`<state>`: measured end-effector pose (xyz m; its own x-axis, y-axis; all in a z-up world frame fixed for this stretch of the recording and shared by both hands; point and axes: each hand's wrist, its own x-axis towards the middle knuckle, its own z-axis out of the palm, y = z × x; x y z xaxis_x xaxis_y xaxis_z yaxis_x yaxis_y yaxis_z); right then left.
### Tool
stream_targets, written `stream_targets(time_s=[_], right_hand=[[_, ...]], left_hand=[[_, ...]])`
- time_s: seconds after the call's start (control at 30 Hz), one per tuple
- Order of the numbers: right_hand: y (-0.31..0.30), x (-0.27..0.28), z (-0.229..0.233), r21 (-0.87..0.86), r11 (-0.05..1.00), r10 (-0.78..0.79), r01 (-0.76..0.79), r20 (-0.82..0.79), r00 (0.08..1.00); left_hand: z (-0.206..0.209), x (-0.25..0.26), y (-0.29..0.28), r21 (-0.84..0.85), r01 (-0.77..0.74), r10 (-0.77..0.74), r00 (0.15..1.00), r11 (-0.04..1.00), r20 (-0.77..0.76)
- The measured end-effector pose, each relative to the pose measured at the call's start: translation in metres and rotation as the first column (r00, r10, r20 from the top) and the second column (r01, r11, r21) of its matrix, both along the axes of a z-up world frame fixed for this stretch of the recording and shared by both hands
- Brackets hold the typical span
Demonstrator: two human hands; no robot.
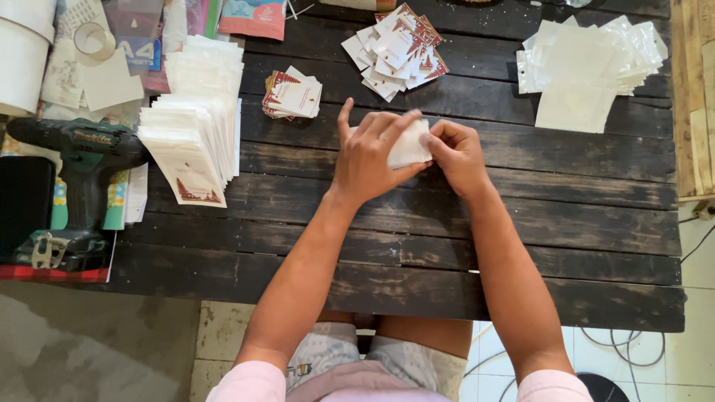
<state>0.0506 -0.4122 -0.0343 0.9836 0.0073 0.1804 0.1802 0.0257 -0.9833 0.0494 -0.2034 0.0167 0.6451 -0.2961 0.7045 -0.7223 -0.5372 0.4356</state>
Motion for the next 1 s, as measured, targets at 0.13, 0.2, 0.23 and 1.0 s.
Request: stream_targets(time_s=[0.13, 0.2, 0.23, 1.0], right_hand=[[0.007, -0.003, 0.010, -0.070, 0.996, -0.046, 0.049, 0.044, 0.998], [0.000, -0.001, 0.006, -0.247, 0.961, -0.101, 0.123, 0.099, 0.990], [0.002, -0.005, 0.011, -0.248, 0.961, -0.104, 0.125, 0.097, 0.990], [0.005, 0.022, 0.023, -0.617, 0.673, -0.122, 0.407, 0.450, 0.885]], left_hand=[[-0.015, 0.006, -0.001, 0.058, -0.050, 0.052, 0.998, 0.997, -0.028], [-0.019, 0.005, -0.002, 0.026, -0.032, 0.035, 0.995, 0.999, -0.095], [-0.020, 0.005, -0.002, 0.025, -0.030, 0.032, 0.995, 0.999, -0.098], [-0.032, 0.012, -0.005, 0.173, -0.201, 0.231, 0.956, 0.964, -0.179]])
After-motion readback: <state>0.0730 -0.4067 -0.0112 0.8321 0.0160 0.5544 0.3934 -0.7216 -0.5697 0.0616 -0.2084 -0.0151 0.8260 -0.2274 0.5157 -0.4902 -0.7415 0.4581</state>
